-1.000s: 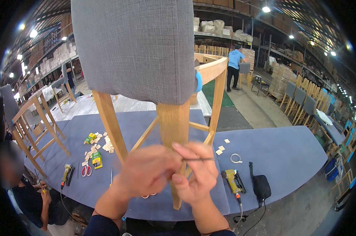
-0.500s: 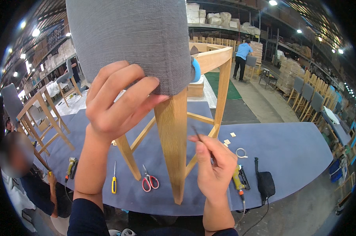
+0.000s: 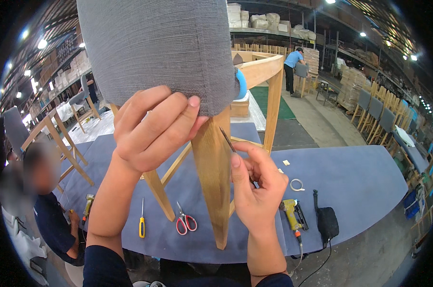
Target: The person uses a metal tool to tuck and secure grey fabric into the seam between the seat cushion and the wooden leg of a chair. They repeatedly press the fabric into the crevice and adjust the tension to ensure a smooth finish. The person works on the underside of the seat, manipulating the fabric around the wooden frame.
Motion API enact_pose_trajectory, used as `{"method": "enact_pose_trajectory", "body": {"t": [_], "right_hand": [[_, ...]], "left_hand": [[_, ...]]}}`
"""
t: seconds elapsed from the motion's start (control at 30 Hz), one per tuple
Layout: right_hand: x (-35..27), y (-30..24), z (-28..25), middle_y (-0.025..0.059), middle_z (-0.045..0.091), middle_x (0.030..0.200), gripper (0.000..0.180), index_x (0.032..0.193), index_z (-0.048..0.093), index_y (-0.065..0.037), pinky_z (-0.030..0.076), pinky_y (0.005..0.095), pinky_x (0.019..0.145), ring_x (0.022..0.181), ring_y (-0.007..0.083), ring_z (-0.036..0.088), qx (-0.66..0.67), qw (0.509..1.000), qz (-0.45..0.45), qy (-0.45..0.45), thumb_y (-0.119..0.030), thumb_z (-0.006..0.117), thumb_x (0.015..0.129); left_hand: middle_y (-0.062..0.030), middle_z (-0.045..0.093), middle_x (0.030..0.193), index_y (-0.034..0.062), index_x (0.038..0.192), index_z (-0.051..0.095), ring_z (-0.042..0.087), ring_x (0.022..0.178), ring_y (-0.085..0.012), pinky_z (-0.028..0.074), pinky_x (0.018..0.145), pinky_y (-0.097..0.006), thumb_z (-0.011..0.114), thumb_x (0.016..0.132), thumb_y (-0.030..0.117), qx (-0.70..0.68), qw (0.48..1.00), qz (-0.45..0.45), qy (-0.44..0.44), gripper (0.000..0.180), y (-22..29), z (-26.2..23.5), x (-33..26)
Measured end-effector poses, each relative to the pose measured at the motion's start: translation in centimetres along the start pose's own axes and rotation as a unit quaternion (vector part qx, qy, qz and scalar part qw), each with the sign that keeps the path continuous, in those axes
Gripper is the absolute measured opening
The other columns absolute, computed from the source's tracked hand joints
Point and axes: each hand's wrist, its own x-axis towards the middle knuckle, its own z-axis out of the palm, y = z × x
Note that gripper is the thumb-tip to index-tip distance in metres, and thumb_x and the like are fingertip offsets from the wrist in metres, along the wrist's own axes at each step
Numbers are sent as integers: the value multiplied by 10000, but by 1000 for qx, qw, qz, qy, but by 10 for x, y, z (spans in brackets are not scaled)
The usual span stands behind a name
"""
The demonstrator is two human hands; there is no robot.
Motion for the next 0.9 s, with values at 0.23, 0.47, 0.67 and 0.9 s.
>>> {"method": "enact_pose_trajectory", "body": {"t": [0.23, 0.47, 0.67, 0.9], "right_hand": [[0, -8, -1, 12, 695, 724, 170, 1155, 726, 31, 424, 184, 560, 627, 32, 612, 4, 1000, -5, 4, -25, 722, 994], [6, -15, 1, 3, 676, 654, 115, 1081, 749, 14, 357, 168, 519, 573, -6, 560, -80, 996, -37, 7, -18, 736, 971], [5, -15, 2, -12, 672, 643, 111, 1057, 760, -4, 329, 170, 505, 562, -17, 523, -89, 995, -35, 15, -14, 750, 947], [9, -19, 4, 44, 701, 750, 139, 1110, 742, 57, 381, 188, 505, 598, 48, 594, -114, 992, -59, -3, -16, 697, 1000]], "left_hand": [[-55, 695, 941, 25, 974, 769, 664, 821, -253, 566, 628, -347, 886, 672, 34, -37, 998, -42, -7, 325, 1, -5, 0], [-90, 716, 909, -5, 967, 777, 688, 776, -251, 572, 660, -332, 845, 661, -61, -85, 992, -89, -20, 319, 5, -8, 8], [-140, 741, 880, -27, 956, 768, 710, 743, -230, 572, 664, -281, 827, 727, -130, -114, 987, -111, -33, 258, 4, -11, 12], [-158, 747, 890, -39, 959, 767, 711, 737, -202, 571, 659, -271, 818, 780, -130, -124, 982, -108, -95, 207, 3, -19, 28]]}}
